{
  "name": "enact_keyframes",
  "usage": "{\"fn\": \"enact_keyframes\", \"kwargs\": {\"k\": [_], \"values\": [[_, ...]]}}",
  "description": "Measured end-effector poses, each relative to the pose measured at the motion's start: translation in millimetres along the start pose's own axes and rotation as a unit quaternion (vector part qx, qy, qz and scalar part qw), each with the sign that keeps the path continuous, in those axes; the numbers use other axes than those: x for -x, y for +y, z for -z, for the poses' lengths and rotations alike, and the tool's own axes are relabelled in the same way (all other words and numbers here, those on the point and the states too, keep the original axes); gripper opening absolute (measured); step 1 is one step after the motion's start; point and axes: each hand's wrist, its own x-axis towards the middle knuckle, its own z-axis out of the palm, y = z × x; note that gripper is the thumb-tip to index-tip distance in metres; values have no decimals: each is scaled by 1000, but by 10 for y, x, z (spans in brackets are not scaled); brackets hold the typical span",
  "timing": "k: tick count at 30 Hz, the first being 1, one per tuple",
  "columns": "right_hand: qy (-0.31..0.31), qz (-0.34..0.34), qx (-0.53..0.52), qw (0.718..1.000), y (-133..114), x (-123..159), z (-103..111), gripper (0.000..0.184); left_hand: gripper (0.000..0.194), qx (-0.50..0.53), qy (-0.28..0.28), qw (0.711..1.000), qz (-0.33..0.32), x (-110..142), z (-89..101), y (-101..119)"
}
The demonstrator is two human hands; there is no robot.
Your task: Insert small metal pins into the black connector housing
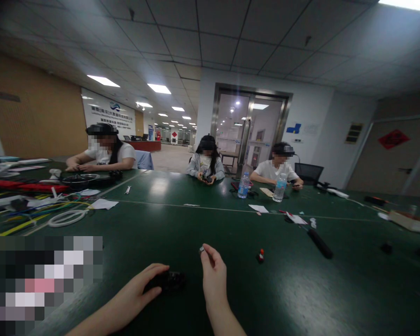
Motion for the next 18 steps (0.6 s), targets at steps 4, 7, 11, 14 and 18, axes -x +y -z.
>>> {"fn": "enact_keyframes", "kwargs": {"k": [4, 7, 11, 14, 18], "values": [[9, 6, 7, 1000, 30, -25, 1, 41, 43, 4, 3, 1000, -2, 9, 0, 24], [14, 1, 14, 1000, 23, -26, 4, 41, 44, 1, 2, 1000, 3, 6, -6, -5], [12, -6, 13, 1000, 13, -18, 7, 40, 43, 2, 1, 1000, 1, -1, -17, -55], [12, -7, 10, 1000, 17, -17, 6, 40, 42, 3, 2, 1000, -4, -2, -22, -57], [15, -3, 4, 1000, 8, -14, 1, 40, 42, 0, 5, 1000, 3, 1, -22, -28]]}}
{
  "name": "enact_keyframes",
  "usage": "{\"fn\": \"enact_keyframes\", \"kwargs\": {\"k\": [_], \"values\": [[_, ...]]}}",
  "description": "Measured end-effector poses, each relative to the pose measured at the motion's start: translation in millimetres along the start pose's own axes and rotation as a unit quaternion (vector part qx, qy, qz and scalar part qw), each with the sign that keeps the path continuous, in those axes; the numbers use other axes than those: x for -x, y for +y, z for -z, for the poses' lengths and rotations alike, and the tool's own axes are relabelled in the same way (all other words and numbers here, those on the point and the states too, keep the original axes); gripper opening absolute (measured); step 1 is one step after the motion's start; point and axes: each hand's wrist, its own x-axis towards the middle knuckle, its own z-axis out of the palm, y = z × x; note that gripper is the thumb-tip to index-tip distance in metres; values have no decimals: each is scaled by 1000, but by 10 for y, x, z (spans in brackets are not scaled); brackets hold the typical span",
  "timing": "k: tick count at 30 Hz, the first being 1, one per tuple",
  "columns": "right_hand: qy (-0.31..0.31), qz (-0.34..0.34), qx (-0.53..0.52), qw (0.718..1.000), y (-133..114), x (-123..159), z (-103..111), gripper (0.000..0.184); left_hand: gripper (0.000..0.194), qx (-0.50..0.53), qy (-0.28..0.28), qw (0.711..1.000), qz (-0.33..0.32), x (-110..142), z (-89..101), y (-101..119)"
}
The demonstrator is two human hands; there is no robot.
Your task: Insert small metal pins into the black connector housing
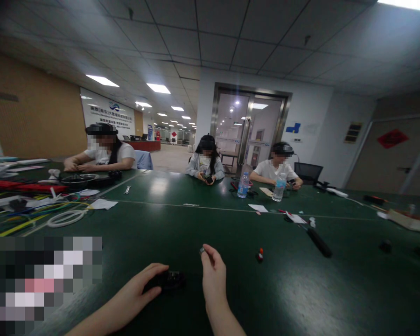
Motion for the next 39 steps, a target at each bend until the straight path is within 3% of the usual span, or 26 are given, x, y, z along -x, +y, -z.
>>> {"fn": "enact_keyframes", "kwargs": {"k": [14, 22, 28, 34, 39], "values": [[-7, -13, -2, 1000, 42, -1, -1, 39, 42, 5, -1, 1000, -3, 4, 3, -25], [-25, -3, -1, 1000, -18, 30, -15, 40, 43, 6, 0, 1000, -5, 4, 6, -17], [-24, -33, 2, 999, -114, 78, -30, 40, 43, -2, -4, 1000, -10, -8, -9, -33], [-99, -25, 51, 994, -205, 154, -74, 34, 42, -2, 6, 1000, -16, -3, -13, -10], [-191, 81, 160, 965, -265, 288, -139, 29, 42, 10, 2, 999, -30, -8, -11, 1]]}}
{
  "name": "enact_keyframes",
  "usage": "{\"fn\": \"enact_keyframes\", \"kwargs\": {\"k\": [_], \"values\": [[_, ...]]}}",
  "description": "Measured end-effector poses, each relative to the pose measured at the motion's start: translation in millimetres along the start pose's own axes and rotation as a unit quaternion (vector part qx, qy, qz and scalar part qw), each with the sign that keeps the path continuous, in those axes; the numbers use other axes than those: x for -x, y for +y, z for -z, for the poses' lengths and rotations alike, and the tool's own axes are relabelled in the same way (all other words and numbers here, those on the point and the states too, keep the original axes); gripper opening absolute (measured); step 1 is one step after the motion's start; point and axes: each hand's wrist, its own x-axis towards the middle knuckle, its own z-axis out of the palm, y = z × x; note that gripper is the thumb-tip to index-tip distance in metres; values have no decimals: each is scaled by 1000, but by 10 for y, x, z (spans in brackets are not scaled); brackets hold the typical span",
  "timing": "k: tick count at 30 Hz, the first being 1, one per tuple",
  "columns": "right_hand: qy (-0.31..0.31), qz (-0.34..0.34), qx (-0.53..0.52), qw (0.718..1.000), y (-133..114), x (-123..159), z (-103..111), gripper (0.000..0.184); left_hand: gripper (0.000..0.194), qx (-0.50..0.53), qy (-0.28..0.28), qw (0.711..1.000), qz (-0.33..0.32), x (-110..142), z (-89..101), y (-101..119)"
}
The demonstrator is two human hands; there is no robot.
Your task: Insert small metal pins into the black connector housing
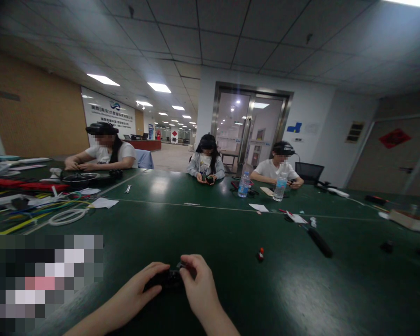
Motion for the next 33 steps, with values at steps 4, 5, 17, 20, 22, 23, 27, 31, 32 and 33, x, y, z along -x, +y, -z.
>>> {"fn": "enact_keyframes", "kwargs": {"k": [4, 5, 17, 20, 22, 23, 27, 31, 32, 33], "values": [[-74, 50, 116, 989, -56, 61, -50, 28, 42, 4, 0, 1000, -4, -12, -14, -12], [-88, 56, 143, 984, -61, 67, -57, 27, 43, 2, 2, 1000, -2, -14, -17, -18], [-123, 65, 207, 968, -57, 51, -51, 26, 43, -1, 5, 1000, -5, -16, -14, -6], [-122, 79, 213, 966, -35, 32, -43, 24, 43, -5, 5, 1000, -3, -19, -16, -5], [-123, 84, 210, 966, -21, 33, -39, 26, 44, -7, 6, 1000, -4, -24, -20, -19], [-124, 86, 204, 967, -15, 39, -38, 28, 44, -9, 7, 1000, -4, -27, -23, -29], [-115, 95, 158, 976, -1, 66, -28, 41, 41, -19, 13, 1000, -8, -36, -37, -56], [-86, 44, 113, 989, -6, 56, 2, 47, 37, -34, 24, 999, 0, -34, -39, -59], [-78, 24, 111, 991, -8, 47, 11, 47, 37, -39, 28, 999, 7, -34, -38, -64], [-71, 5, 111, 991, -9, 36, 18, 47, 37, -43, 32, 998, 12, -33, -37, -73]]}}
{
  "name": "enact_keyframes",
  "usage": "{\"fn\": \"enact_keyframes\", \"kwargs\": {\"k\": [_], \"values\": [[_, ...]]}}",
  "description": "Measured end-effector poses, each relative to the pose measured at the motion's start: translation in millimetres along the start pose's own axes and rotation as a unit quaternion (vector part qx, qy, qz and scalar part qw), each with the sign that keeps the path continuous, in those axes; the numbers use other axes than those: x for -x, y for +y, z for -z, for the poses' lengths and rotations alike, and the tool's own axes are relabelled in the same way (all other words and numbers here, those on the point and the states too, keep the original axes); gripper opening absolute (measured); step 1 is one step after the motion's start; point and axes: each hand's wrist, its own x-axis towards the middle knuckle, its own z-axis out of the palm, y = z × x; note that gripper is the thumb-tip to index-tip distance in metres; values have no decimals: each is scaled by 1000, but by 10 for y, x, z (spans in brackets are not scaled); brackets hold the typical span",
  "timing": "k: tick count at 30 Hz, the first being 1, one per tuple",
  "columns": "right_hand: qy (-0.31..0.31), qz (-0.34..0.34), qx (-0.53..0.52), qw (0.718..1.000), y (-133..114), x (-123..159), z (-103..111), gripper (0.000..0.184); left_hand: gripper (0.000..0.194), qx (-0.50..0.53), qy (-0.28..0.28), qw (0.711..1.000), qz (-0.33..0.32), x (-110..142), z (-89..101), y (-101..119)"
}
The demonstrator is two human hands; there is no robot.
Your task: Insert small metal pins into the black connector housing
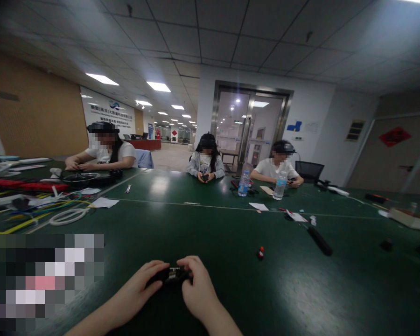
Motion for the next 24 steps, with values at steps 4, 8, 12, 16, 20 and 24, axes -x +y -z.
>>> {"fn": "enact_keyframes", "kwargs": {"k": [4, 8, 12, 16, 20, 24], "values": [[-18, -24, 3, 1000, 18, -33, 9, 43, 37, 5, -4, 1000, -3, 4, -8, -59], [-26, 1, 17, 999, 50, -39, -9, 43, 40, 11, -1, 1000, -5, 16, -4, -63], [-25, 4, 29, 999, 80, -41, -24, 45, 37, 15, -7, 1000, -27, 23, 26, 22], [-21, 26, 31, 999, 114, -65, -41, 47, 33, 5, -16, 999, -30, 16, 46, 85], [-16, 38, 25, 999, 149, -83, -55, 47, 34, 6, -23, 999, -24, 14, 42, 69], [-18, 22, 34, 999, 154, -73, -54, 46, 32, 10, -22, 999, -25, 19, 32, 43]]}}
